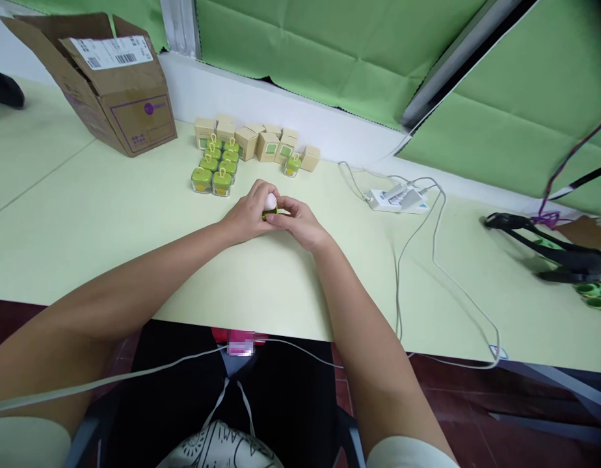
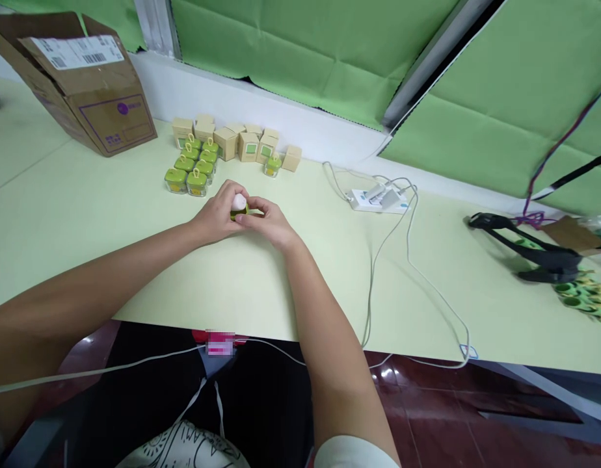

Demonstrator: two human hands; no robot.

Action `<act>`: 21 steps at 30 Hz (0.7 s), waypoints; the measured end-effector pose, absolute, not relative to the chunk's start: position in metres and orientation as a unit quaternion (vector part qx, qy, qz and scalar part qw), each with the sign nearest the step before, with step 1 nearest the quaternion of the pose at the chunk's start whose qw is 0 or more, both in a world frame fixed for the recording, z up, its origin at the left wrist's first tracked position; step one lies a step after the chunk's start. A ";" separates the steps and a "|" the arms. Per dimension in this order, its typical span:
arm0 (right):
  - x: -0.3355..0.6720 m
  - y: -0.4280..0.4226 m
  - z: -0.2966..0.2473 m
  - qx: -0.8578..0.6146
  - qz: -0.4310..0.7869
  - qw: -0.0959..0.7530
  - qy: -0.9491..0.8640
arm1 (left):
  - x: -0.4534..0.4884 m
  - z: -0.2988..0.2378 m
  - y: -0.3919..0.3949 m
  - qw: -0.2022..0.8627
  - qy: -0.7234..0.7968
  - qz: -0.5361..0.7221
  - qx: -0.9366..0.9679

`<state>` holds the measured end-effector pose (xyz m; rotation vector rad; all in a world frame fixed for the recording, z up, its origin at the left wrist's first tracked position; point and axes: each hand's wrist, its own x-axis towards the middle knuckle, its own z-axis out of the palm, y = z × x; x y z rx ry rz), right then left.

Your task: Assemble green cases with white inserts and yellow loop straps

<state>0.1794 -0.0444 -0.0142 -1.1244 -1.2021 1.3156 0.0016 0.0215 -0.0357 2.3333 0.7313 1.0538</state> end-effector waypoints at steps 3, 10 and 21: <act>0.183 -0.044 -0.012 -0.485 0.541 0.482 -0.489 | -0.001 -0.031 0.016 0.223 0.280 0.374 0.855; 0.188 -0.040 -0.009 -0.481 0.539 0.532 -0.440 | -0.007 -0.032 0.019 0.255 0.264 0.413 0.833; 0.193 -0.040 -0.008 -0.476 0.567 0.511 -0.436 | -0.006 -0.031 0.023 0.223 0.286 0.429 0.827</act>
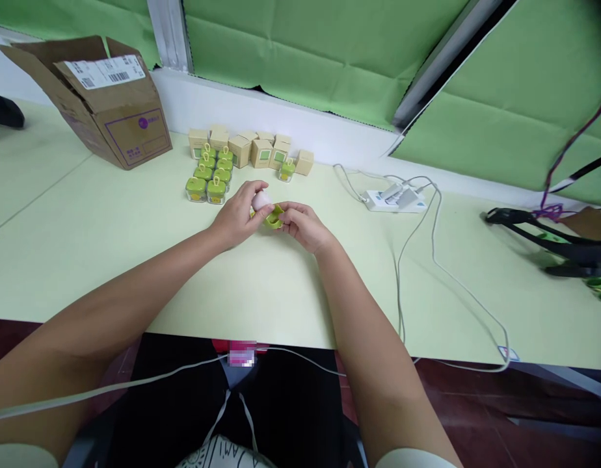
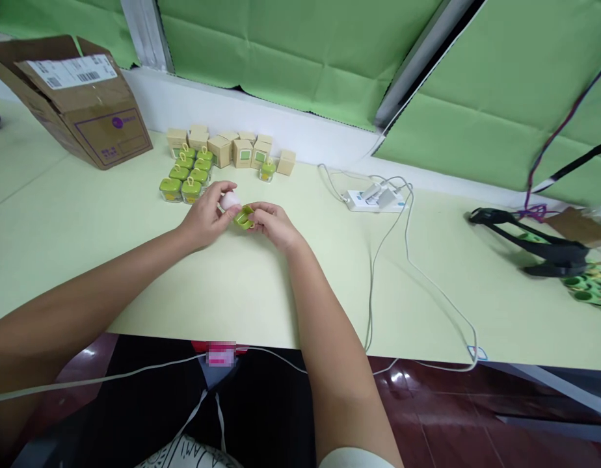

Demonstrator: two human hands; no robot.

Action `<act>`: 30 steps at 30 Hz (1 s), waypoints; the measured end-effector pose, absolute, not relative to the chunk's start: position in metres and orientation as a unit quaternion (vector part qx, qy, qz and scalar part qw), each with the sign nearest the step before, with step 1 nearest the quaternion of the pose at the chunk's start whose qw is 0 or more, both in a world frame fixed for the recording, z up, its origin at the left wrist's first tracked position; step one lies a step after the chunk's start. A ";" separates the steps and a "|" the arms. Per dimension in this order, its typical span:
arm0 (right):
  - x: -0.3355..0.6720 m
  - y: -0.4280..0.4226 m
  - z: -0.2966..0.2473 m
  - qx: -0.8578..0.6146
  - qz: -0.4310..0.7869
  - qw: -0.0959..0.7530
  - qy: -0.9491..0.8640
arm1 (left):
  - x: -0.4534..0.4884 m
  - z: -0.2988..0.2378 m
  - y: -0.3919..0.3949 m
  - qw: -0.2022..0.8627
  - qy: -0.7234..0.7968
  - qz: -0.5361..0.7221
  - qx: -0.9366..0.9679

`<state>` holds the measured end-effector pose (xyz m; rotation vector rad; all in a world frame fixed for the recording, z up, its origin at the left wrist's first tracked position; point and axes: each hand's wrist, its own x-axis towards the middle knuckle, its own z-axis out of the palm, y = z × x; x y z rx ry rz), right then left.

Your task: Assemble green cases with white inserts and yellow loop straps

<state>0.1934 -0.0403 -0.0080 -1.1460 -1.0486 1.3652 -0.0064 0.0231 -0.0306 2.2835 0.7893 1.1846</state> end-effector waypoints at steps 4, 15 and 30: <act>0.203 -0.032 -0.012 -0.525 0.519 0.573 -0.356 | -0.015 -0.025 0.026 0.196 0.294 0.382 0.854; 0.196 -0.027 -0.013 -0.601 0.475 0.556 -0.322 | -0.028 -0.021 0.028 0.046 0.271 0.248 0.929; 0.177 -0.035 -0.010 -0.487 0.506 0.611 -0.365 | -0.013 -0.025 0.021 0.091 0.195 0.375 0.902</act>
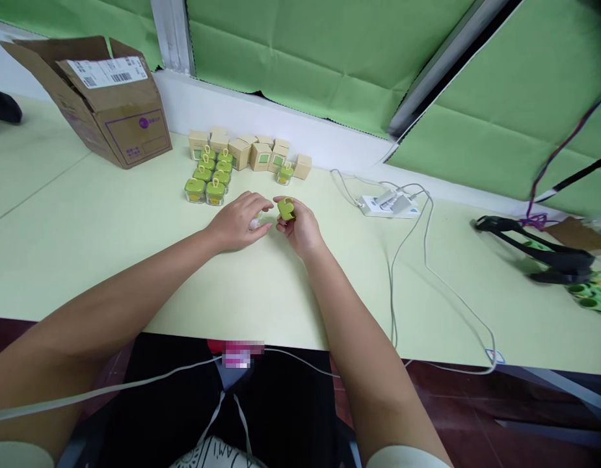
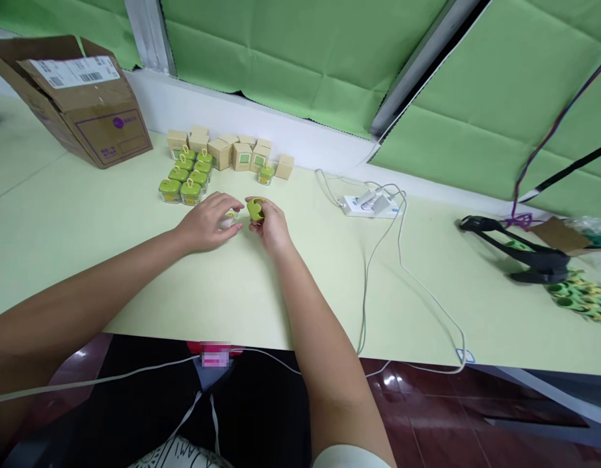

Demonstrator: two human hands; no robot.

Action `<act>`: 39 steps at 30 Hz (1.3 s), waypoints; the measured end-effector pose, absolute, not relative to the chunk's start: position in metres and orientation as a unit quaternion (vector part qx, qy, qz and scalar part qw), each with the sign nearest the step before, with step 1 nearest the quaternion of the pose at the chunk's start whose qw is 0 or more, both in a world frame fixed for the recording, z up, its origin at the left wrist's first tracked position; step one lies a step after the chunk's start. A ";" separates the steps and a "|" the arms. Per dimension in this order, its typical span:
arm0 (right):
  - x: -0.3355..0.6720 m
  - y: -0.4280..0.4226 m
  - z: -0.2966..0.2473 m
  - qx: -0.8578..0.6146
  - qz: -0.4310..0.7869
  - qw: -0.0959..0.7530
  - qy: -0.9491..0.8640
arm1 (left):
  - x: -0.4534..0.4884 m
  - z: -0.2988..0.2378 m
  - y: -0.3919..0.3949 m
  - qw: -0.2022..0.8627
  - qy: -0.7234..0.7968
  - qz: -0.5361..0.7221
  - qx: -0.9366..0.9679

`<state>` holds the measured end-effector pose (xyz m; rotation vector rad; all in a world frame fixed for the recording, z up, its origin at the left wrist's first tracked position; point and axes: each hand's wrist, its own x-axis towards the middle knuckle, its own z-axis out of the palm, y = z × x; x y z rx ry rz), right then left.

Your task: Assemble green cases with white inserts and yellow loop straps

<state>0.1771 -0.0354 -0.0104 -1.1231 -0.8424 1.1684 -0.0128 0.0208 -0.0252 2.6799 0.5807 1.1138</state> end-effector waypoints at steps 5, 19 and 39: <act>0.168 -0.035 -0.009 -0.443 0.562 0.613 -0.337 | -0.009 -0.027 0.018 0.117 0.197 0.396 0.889; 0.169 -0.038 -0.007 -0.440 0.576 0.617 -0.304 | -0.006 -0.024 0.011 0.263 0.248 0.461 0.811; 0.171 -0.035 -0.011 -0.445 0.542 0.630 -0.334 | -0.001 -0.027 0.015 0.409 0.249 0.442 0.759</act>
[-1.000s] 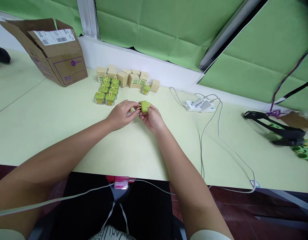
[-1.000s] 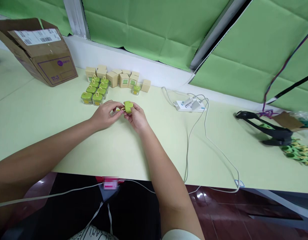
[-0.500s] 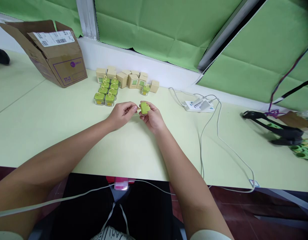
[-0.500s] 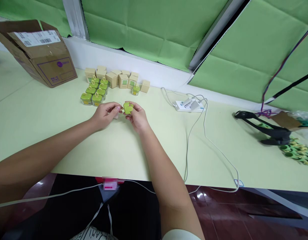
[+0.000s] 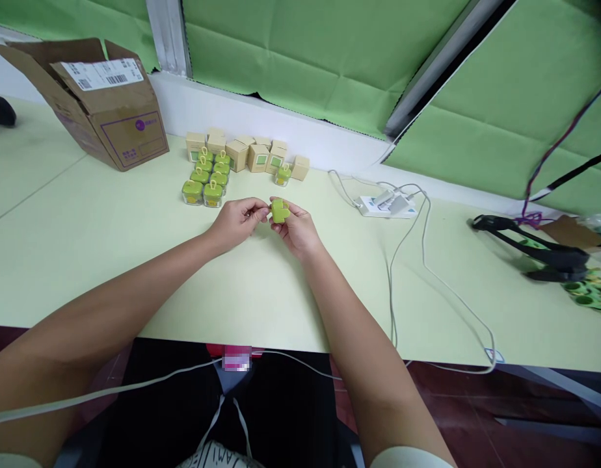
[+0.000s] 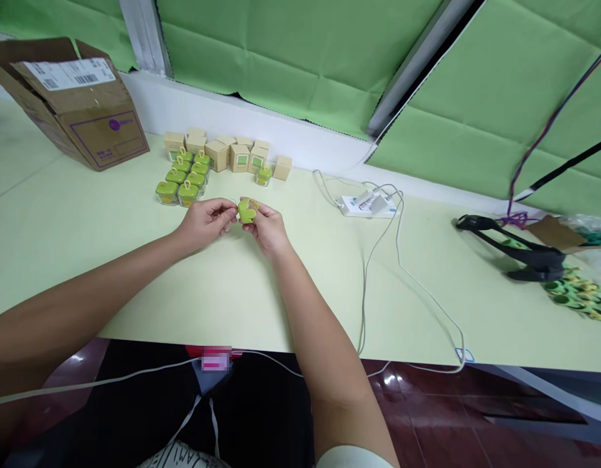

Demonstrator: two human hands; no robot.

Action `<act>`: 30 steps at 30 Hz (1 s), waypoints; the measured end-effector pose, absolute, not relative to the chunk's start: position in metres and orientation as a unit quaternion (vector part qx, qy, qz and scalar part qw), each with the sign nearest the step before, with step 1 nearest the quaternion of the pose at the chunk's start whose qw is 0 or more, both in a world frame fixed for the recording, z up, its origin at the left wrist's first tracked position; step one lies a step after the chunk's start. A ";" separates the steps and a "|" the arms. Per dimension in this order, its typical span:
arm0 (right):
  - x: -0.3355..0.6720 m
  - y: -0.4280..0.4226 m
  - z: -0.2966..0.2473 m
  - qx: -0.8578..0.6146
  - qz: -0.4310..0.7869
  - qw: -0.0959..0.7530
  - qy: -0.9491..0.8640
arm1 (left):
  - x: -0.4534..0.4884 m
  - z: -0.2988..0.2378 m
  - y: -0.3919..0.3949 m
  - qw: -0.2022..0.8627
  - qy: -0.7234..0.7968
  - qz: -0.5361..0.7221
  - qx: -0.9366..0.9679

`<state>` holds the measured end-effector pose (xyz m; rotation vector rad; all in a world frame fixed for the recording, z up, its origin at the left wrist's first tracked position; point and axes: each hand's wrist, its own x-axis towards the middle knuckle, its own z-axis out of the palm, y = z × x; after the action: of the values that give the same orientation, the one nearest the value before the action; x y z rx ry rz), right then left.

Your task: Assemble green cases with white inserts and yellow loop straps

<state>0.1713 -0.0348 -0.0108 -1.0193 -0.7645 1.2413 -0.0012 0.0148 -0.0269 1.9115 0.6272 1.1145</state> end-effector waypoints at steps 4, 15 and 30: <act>0.170 -0.036 -0.010 -0.437 0.545 0.634 -0.332 | -0.001 -0.024 0.013 0.450 0.251 0.440 0.735; 0.166 -0.039 -0.006 -0.473 0.540 0.612 -0.331 | 0.003 -0.020 0.007 0.485 0.245 0.445 0.712; 0.169 -0.042 -0.007 -0.454 0.402 0.667 -0.433 | 0.003 -0.028 0.022 0.532 0.268 0.487 0.639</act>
<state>0.1695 -0.0415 -0.0066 -1.0238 -0.9768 0.9065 0.0034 0.0220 -0.0275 1.5238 0.6389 1.1627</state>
